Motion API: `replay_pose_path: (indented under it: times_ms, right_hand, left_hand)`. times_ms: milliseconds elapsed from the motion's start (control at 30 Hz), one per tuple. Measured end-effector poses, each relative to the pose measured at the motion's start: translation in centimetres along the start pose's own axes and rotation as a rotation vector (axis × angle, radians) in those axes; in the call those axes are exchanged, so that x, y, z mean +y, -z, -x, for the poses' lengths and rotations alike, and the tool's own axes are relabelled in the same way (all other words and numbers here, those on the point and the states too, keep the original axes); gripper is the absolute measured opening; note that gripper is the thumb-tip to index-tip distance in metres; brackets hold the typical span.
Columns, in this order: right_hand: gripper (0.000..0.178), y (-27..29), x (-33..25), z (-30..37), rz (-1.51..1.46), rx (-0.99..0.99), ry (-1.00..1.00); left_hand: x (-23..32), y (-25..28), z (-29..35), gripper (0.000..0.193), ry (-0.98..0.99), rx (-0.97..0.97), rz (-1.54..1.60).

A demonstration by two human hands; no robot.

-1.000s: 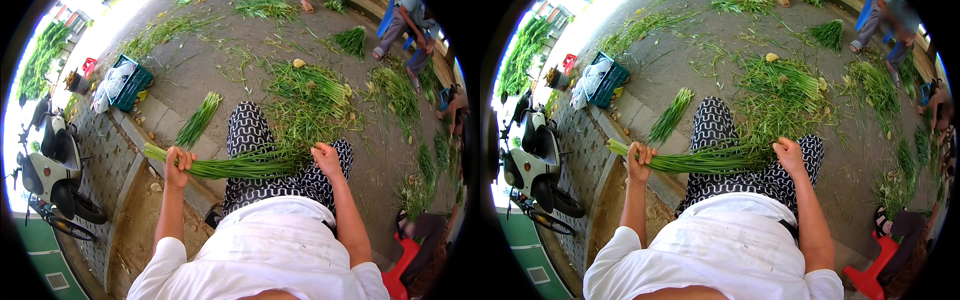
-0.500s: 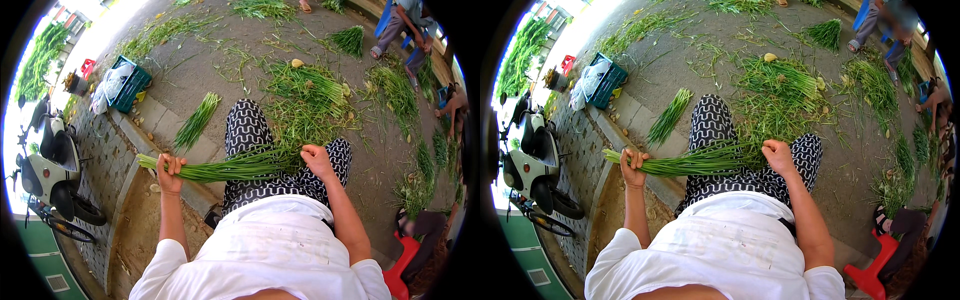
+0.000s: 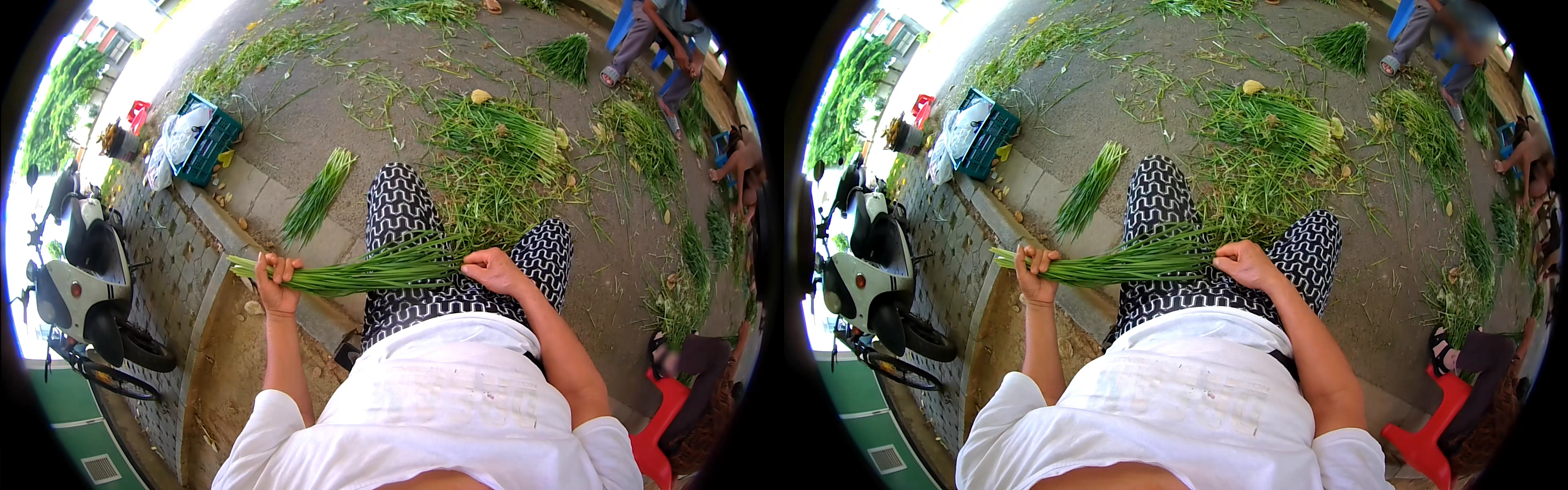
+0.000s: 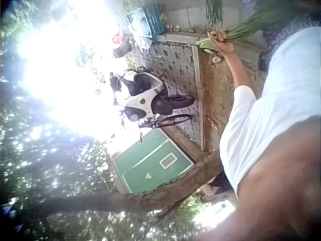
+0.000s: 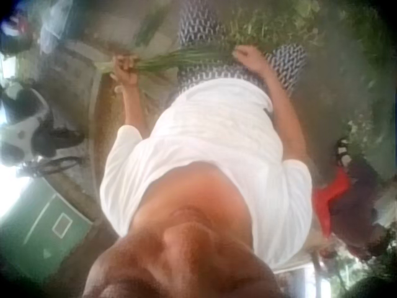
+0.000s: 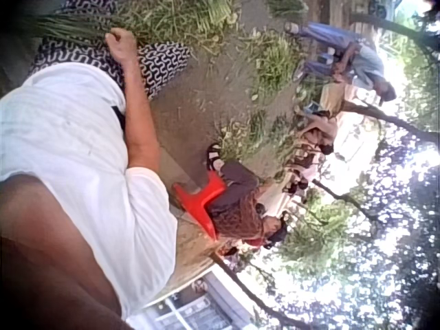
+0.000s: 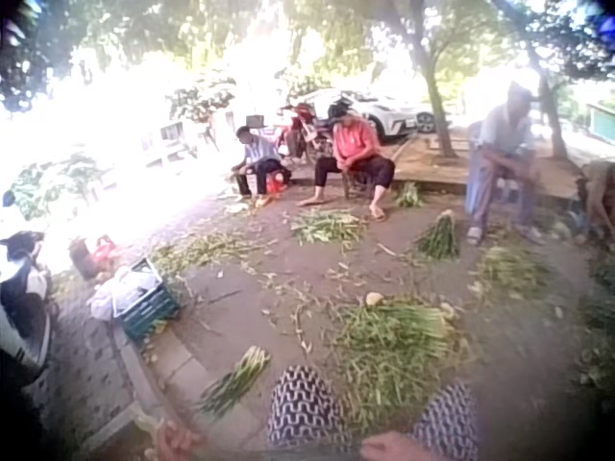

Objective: The person sits on the ground outdoors and processes green onions by hand. They trim the roots and leaves, align the stalks, and bundle them into bunches, placing the finished bundles on the ground.

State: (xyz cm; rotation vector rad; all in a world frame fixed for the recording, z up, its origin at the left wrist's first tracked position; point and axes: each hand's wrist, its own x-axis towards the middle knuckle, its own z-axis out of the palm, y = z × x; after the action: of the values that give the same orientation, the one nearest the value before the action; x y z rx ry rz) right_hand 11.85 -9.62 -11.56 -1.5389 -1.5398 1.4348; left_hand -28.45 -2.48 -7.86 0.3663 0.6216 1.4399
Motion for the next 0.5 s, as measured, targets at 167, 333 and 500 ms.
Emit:
replay_pose_path:
  times_ms: [167,333,500]
  right_hand:
    - [0.037,-1.8,0.5,-0.6,0.067,0.158,0.124]
    - [0.034,-2.6,0.3,-0.7,0.007,-0.197,0.076]
    - [0.029,-2.4,-0.3,-0.3,-0.074,-0.213,0.01]
  left_hand:
    - [-0.3,0.6,0.0,0.033,0.006,0.053,0.007]
    - [-0.4,1.5,-0.1,0.032,0.016,0.047,0.037]
    - [-0.6,1.9,-0.1,0.032,0.025,0.057,0.051]
